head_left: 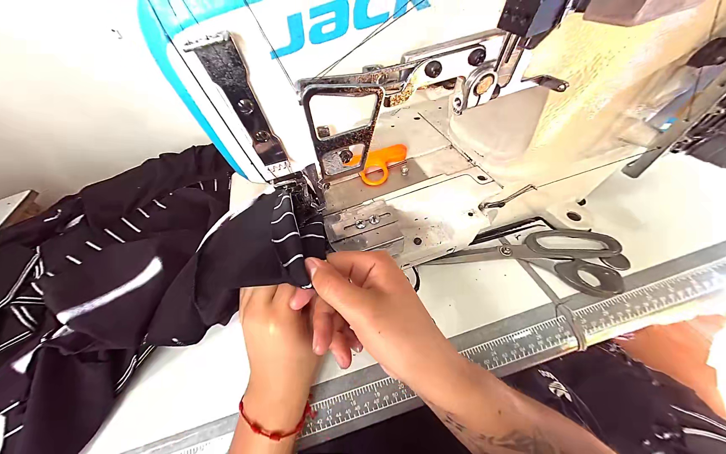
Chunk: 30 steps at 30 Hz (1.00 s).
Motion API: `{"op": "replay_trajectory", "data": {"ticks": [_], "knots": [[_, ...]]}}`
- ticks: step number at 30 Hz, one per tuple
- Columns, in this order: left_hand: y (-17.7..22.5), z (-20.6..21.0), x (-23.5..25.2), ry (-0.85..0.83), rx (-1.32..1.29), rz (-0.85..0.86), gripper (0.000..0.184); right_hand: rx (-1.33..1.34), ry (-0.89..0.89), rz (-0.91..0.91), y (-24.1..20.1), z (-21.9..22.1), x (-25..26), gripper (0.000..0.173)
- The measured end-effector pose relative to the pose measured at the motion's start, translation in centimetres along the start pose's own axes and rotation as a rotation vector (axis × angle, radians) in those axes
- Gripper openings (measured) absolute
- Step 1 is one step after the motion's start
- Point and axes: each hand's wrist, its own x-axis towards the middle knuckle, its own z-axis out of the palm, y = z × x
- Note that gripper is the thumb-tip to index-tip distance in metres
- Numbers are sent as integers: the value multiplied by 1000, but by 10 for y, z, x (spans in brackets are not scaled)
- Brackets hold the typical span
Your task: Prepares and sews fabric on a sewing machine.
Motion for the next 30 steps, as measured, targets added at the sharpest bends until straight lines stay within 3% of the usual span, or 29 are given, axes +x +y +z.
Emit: {"op": "replay_trajectory", "data": {"ticks": [4, 7, 10, 12, 14, 16, 17, 19, 21, 23, 26, 30], "knots": [[2, 7, 7, -45, -42, -36, 41, -28, 8, 7, -5, -5, -1, 34], [-14, 2, -4, 3, -48, 100, 44, -62, -11, -7, -1, -7, -6, 34], [-34, -25, -18, -20, -13, 235, 29, -106, -37, 34, 13, -12, -9, 31], [-29, -57, -12, -157, -102, 349, 16, -153, -33, 54, 21, -18, -7, 31], [-21, -79, 18, -320, -149, 451, 17, -221, -28, 62, 26, -23, -5, 31], [-22, -75, 56, -469, -72, 567, 27, -327, -60, 30, 26, -29, -8, 32], [-27, -65, 73, -528, -31, 658, 31, -441, -72, -53, 25, -33, -11, 33], [-38, -47, 98, -640, -11, 809, 26, -788, 17, -401, 22, -41, -13, 35], [-47, -43, 113, -699, -61, 877, 25, -1111, 133, -732, 9, -48, -6, 23], [-47, -49, 128, -736, -146, 880, 25, -1255, -15, -821, -7, -51, 5, 21], [-45, -59, 144, -753, -158, 886, 21, -1093, -296, -817, -12, -48, 24, 15], [-52, -55, 136, -667, -34, 961, 28, -829, -349, -613, -13, -42, 23, 21]]}}
